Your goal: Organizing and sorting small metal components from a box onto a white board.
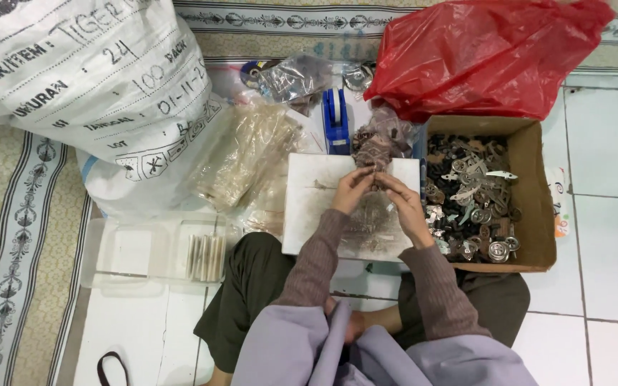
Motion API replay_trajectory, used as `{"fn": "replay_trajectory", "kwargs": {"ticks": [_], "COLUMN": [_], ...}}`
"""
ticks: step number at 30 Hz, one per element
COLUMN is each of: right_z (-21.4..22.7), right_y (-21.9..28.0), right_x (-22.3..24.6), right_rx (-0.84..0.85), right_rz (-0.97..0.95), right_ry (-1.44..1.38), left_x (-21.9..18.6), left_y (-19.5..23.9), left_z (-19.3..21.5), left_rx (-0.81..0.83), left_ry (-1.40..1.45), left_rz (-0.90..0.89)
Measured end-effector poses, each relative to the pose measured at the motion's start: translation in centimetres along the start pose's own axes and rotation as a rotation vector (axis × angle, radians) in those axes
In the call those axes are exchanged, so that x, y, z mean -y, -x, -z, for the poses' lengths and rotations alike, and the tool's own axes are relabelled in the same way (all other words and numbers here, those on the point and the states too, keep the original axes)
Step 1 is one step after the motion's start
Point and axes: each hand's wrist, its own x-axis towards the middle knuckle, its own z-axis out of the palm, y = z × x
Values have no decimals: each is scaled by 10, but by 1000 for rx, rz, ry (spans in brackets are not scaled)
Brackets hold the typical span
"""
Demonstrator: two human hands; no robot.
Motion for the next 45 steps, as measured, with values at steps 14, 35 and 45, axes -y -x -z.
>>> {"fn": "replay_trajectory", "kwargs": {"ticks": [14, 35, 45], "right_z": [-28, -52, -45], "right_y": [69, 115, 130], "right_x": [98, 128, 146], "right_rx": [-292, -414, -269], "right_rz": [-52, 90, 138], "right_ry": [-87, -55, -125], "left_x": [-112, -128, -152], "left_y": [137, 196, 209], "left_z": [-68, -72, -65], "left_rx": [-127, -77, -163], "left_ry": [-164, -105, -118], "left_rz": [-190, -306, -540]}}
